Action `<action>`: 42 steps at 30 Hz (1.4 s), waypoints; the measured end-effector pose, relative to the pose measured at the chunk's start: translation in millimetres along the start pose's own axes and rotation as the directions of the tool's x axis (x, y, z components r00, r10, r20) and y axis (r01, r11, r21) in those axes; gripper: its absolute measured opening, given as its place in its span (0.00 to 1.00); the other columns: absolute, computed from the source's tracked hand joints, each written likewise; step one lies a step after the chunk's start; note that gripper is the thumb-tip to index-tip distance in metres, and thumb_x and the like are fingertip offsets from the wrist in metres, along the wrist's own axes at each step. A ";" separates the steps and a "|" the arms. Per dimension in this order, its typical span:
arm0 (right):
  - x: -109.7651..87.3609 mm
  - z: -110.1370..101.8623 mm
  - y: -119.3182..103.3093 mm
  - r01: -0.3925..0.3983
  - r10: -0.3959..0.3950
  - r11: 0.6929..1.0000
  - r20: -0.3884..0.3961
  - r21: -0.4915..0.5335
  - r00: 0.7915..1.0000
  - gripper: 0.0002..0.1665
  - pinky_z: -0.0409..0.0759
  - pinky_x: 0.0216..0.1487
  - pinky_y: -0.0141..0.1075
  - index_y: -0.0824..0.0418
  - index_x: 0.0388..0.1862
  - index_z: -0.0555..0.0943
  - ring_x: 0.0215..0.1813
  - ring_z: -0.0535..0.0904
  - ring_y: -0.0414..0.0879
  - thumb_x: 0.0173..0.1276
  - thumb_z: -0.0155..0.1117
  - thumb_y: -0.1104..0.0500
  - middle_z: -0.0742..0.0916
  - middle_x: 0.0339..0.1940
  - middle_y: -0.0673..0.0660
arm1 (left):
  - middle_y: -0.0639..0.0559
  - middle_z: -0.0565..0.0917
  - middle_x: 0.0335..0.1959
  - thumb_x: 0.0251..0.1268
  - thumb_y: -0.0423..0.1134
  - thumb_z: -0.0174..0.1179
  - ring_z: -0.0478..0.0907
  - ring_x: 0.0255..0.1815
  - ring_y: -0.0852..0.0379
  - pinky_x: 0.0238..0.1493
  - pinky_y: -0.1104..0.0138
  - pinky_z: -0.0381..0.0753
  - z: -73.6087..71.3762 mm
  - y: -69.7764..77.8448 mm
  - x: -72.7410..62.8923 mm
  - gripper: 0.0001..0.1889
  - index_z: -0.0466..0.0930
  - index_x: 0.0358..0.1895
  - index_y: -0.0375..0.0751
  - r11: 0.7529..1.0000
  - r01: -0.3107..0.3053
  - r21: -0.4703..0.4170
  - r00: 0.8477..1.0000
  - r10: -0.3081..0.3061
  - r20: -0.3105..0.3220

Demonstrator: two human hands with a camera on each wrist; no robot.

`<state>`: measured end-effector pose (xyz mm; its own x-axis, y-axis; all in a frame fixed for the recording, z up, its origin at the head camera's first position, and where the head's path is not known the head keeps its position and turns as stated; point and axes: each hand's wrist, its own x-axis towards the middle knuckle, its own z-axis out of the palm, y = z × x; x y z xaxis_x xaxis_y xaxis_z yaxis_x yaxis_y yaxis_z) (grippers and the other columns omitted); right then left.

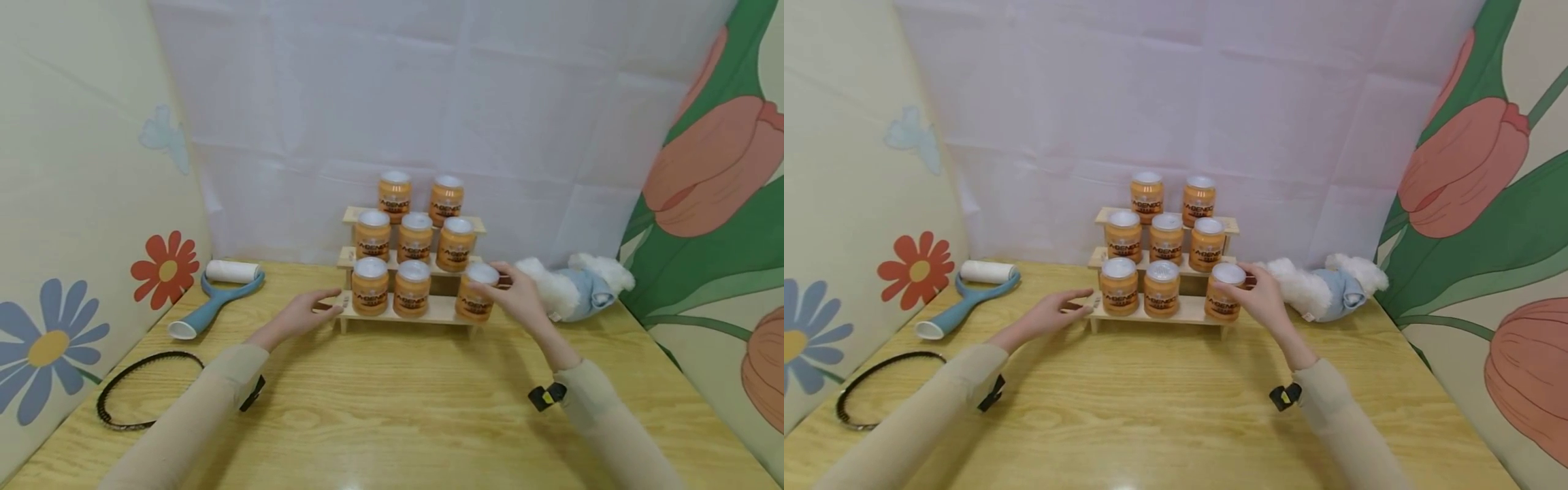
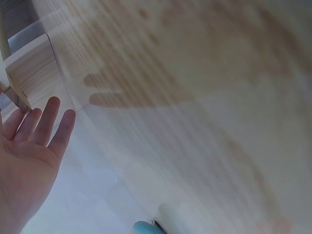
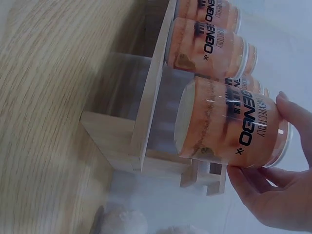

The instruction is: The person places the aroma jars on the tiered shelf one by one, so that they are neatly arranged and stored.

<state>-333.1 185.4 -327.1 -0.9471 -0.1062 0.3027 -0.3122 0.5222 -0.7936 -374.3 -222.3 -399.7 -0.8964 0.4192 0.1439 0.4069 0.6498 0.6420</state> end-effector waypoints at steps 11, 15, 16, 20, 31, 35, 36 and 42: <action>9.2 20.0 -1.1 -0.008 0.008 1.000 0.035 0.009 0.999 0.45 0.82 0.47 0.43 0.64 0.67 0.68 0.53 0.78 0.55 0.56 0.70 0.44 0.80 0.54 0.64 | 0.37 0.64 0.69 0.70 0.52 0.52 0.73 0.59 0.38 0.56 0.50 0.77 -1.0 0.0 0.1 0.32 0.60 0.70 0.36 1.000 -0.004 0.002 1.000 0.004 0.000; 10.2 23.7 3.6 -0.026 0.025 0.999 0.055 0.021 0.998 0.45 0.82 0.49 0.43 0.65 0.68 0.66 0.54 0.78 0.56 0.57 0.70 0.45 0.79 0.56 0.64 | 0.37 0.65 0.69 0.69 0.52 0.52 0.73 0.59 0.38 0.56 0.50 0.77 1.2 -0.3 -0.1 0.32 0.60 0.70 0.36 1.000 -0.004 -0.003 1.000 0.004 0.000; 10.7 24.6 4.4 -0.027 0.026 0.999 0.057 0.027 0.998 0.45 0.82 0.50 0.43 0.65 0.68 0.66 0.55 0.77 0.56 0.57 0.70 0.45 0.79 0.56 0.65 | 0.37 0.64 0.69 0.69 0.52 0.52 0.73 0.59 0.38 0.56 0.50 0.77 1.5 0.1 -0.4 0.32 0.60 0.70 0.36 1.000 0.003 -0.007 1.000 -0.003 0.000; 13.5 28.6 5.6 -0.021 0.019 0.999 0.060 0.048 0.998 0.44 0.80 0.54 0.45 0.64 0.69 0.65 0.58 0.76 0.58 0.58 0.70 0.48 0.77 0.59 0.65 | 0.38 0.64 0.69 0.69 0.54 0.51 0.72 0.60 0.38 0.57 0.48 0.76 1.5 1.3 -0.9 0.33 0.59 0.71 0.38 1.000 0.031 -0.003 1.000 -0.031 -0.001; 16.8 31.7 7.0 -0.114 0.107 0.990 0.081 0.082 0.991 0.47 0.69 0.67 0.47 0.63 0.68 0.60 0.68 0.66 0.58 0.57 0.70 0.45 0.69 0.67 0.64 | 0.37 0.63 0.69 0.70 0.51 0.51 0.73 0.60 0.37 0.59 0.48 0.74 0.2 1.1 1.9 0.32 0.59 0.70 0.35 1.000 0.004 0.001 1.000 -0.004 0.009; 19.3 31.0 5.7 -0.124 0.118 0.989 0.084 0.075 0.990 0.47 0.71 0.65 0.47 0.63 0.68 0.60 0.68 0.66 0.59 0.58 0.70 0.45 0.69 0.67 0.64 | 0.37 0.64 0.69 0.70 0.52 0.51 0.73 0.60 0.37 0.58 0.48 0.75 0.2 1.4 3.2 0.32 0.59 0.70 0.36 1.000 0.003 -0.003 1.000 -0.003 -0.001; 19.9 31.0 5.4 -0.126 0.119 0.989 0.083 0.075 0.989 0.47 0.71 0.65 0.47 0.63 0.68 0.60 0.68 0.66 0.59 0.58 0.70 0.45 0.69 0.67 0.64 | 0.37 0.64 0.69 0.70 0.52 0.51 0.73 0.60 0.37 0.57 0.48 0.75 0.2 0.9 3.6 0.32 0.59 0.70 0.36 1.000 -0.003 0.003 1.000 0.003 -0.003; 20.6 29.4 5.1 -0.136 0.127 0.988 0.115 0.071 0.985 0.46 0.69 0.66 0.48 0.63 0.68 0.59 0.70 0.63 0.60 0.59 0.68 0.46 0.67 0.68 0.64 | 0.36 0.65 0.68 0.70 0.50 0.52 0.74 0.58 0.37 0.58 0.49 0.75 -0.1 1.2 3.3 0.32 0.60 0.69 0.34 1.000 -0.027 0.009 1.000 0.027 -0.004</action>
<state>-356.3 161.0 -340.4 -0.9813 -0.1357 0.1366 -0.1852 0.4703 -0.8629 -376.8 -220.2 -398.4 -0.8860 0.4336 0.1641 0.4321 0.6441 0.6312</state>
